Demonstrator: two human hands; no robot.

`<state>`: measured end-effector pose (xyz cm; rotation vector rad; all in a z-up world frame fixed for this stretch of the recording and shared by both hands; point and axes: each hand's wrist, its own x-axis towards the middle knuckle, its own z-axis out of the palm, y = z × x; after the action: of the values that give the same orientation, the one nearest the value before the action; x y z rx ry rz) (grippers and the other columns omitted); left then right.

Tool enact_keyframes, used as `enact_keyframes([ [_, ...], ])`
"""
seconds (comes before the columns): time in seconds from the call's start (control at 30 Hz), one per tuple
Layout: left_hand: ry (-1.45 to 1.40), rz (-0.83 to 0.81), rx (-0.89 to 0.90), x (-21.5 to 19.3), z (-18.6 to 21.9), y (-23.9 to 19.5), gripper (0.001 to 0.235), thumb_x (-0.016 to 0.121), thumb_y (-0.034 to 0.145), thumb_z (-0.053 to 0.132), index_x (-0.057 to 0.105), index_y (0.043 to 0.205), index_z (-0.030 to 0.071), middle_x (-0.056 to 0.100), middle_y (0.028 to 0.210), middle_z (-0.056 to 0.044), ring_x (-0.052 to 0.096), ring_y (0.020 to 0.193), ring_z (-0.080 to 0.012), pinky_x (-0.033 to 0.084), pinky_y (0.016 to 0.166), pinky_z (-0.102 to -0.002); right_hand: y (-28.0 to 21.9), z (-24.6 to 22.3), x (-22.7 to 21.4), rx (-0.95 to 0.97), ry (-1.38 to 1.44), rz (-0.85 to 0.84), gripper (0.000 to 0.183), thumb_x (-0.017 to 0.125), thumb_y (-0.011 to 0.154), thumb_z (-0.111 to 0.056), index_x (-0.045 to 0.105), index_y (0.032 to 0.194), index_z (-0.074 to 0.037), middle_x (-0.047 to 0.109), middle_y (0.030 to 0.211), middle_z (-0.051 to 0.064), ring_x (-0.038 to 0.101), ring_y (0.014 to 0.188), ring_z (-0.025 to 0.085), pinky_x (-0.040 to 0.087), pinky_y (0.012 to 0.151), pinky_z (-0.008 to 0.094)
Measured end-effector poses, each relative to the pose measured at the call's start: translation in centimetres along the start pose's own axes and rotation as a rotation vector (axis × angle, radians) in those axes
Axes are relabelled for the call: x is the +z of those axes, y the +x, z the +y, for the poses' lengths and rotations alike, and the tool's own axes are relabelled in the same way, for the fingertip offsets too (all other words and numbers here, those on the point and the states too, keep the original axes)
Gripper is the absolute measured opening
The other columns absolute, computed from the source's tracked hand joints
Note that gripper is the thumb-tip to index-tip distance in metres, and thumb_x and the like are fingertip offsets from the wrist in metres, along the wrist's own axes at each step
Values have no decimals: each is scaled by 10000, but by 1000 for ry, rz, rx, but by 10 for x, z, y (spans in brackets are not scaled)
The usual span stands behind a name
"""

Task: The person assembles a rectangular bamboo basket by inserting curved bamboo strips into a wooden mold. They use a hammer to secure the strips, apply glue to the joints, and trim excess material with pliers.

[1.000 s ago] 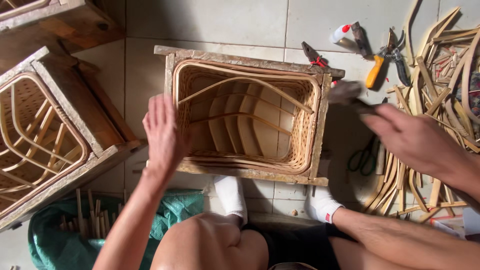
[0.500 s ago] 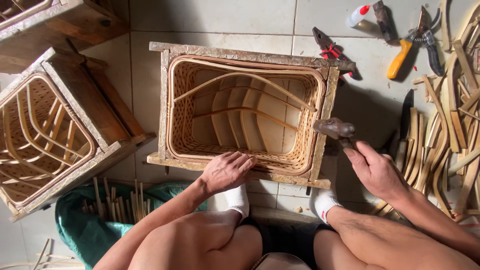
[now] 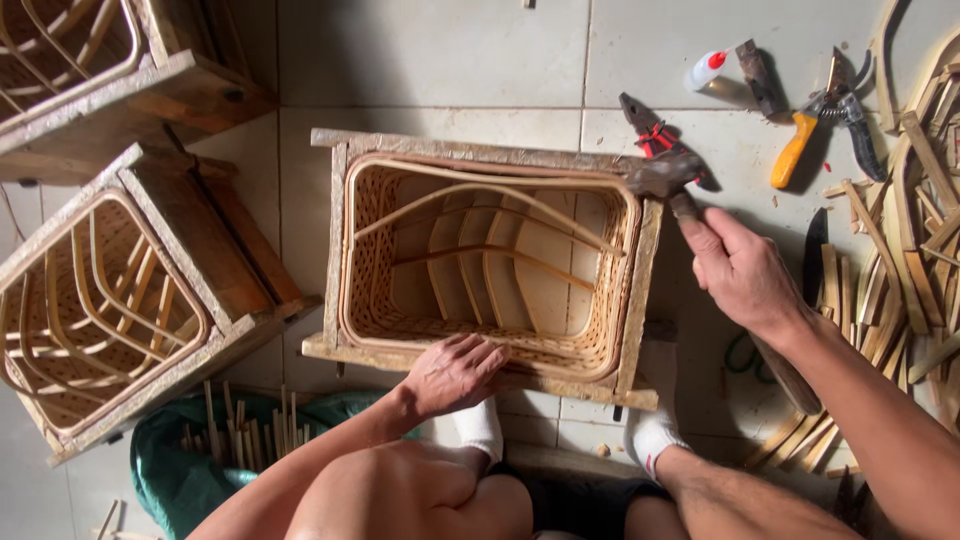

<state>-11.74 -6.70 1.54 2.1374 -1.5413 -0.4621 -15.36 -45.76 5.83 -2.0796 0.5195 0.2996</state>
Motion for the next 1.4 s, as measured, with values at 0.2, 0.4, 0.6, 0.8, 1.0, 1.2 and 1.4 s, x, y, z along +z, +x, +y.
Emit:
enact_keyframes([
  [0.2, -16, -177, -40, -1, 1, 2, 514, 736, 875, 402, 602, 1180, 10, 662, 972, -100, 654, 913, -268, 553, 803, -397, 20, -28, 5, -41, -55, -45, 330, 524, 1079, -349, 575, 984, -36, 560, 578, 69, 550, 511, 168, 456, 517, 360],
  [0.4, 212, 232, -37, -45, -53, 100, 618, 652, 946, 502, 592, 1321, 15, 654, 1279, -187, 586, 1235, -318, 448, 1099, -496, 12, 23, 15, 47, 285, 57, 266, 526, 1121, -281, 578, 1030, -36, 495, 707, -13, 474, 592, 83, 400, 498, 282],
  [0.6, 412, -133, -258, -23, -126, 226, 690, 522, 980, 578, 439, 1414, 49, 623, 1282, -152, 617, 1153, -257, 518, 955, -457, -59, 155, 43, 53, 127, 381, 269, 558, 1202, -203, 539, 1046, 16, 548, 729, 74, 502, 578, 104, 402, 545, 258],
  [0.8, 270, -96, -165, 9, -139, 240, 319, 525, 1020, 293, 588, 1278, 117, 691, 1169, -68, 680, 1066, -230, 561, 863, -381, -80, 257, 81, 19, -231, 522, 292, 575, 933, 28, 646, 1216, 51, 714, 1031, 210, 672, 994, 268, 536, 898, 408],
  [1.0, 272, -116, -311, 0, -134, 235, 681, 571, 952, 691, 593, 1099, 26, 683, 991, -137, 663, 943, -272, 520, 843, -417, -34, 254, 115, 195, -223, 463, 317, 504, 1047, -209, 665, 1273, -56, 714, 1121, 155, 679, 963, 273, 545, 820, 396],
  [1.2, 350, -156, -391, -31, -104, 242, 737, 606, 857, 734, 605, 1077, 30, 668, 961, -113, 627, 909, -241, 497, 863, -424, -23, 178, 89, 59, -258, 431, 403, 615, 999, -333, 592, 1341, -120, 703, 1258, 135, 680, 1092, 351, 554, 862, 445],
  [1.4, 386, -85, -316, -26, -115, 230, 690, 616, 885, 700, 616, 1094, 43, 657, 928, -93, 610, 881, -219, 496, 866, -404, -24, 163, 63, 5, -457, 310, 373, 661, 929, -322, 658, 1254, -139, 670, 1003, 170, 665, 888, 376, 539, 697, 475],
])
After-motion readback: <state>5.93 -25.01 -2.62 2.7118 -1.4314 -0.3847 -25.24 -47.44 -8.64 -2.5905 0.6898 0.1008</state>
